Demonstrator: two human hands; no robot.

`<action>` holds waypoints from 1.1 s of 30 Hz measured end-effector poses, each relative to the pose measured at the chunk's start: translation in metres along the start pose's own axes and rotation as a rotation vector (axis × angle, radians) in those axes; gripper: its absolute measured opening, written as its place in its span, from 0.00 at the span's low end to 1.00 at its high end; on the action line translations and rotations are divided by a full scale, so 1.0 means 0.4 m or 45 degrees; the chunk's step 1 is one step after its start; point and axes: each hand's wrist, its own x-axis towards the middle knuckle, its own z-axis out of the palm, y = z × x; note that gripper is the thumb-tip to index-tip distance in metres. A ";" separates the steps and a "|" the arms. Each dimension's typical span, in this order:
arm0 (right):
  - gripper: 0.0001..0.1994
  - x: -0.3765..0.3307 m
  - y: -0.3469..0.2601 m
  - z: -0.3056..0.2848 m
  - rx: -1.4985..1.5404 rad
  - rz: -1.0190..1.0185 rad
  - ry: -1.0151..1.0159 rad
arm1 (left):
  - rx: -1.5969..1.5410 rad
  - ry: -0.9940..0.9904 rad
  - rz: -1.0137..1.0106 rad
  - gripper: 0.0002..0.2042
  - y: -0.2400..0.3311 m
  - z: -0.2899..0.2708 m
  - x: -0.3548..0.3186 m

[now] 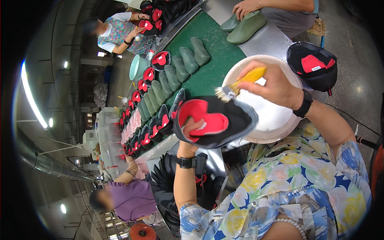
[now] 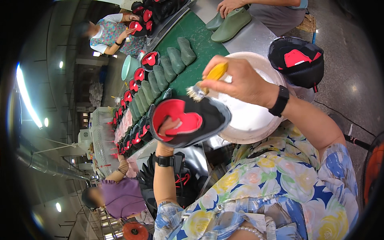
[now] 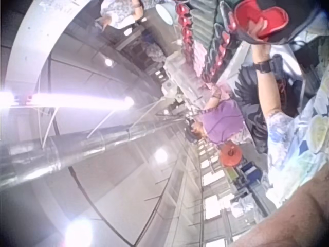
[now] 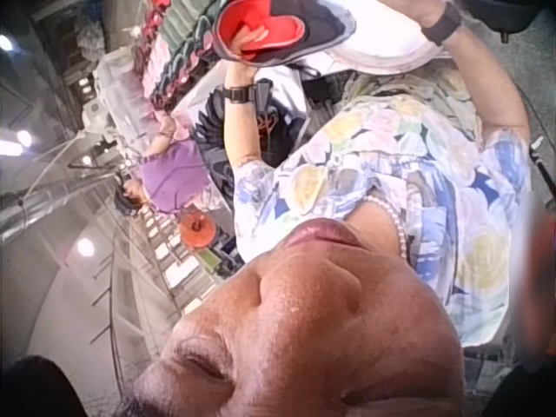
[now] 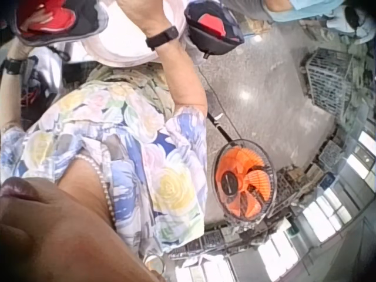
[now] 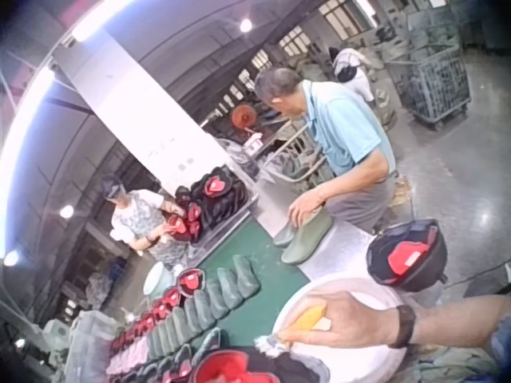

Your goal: The recorder applies liquid adhesive to the edges of black shoe upper components using a handheld brush at a manufacturing workstation.

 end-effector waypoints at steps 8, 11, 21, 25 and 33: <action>0.11 0.049 0.007 0.116 -0.075 -0.932 -0.366 | -0.024 -0.320 -0.490 0.30 -0.023 0.111 0.021; 0.11 0.061 0.031 0.090 -0.242 -0.819 -0.448 | -0.235 -0.432 -0.524 0.38 -0.017 0.118 0.028; 0.12 0.055 0.026 -0.026 -0.298 -0.266 -0.481 | 0.474 -0.253 0.174 0.14 -0.028 0.097 -0.019; 0.11 0.043 0.043 0.016 -0.219 -0.418 -0.380 | -0.131 -0.079 -0.165 0.11 0.005 0.150 -0.009; 0.08 0.022 0.045 -0.059 -0.242 -0.035 -0.349 | -0.130 0.556 0.215 0.14 -0.077 0.010 0.021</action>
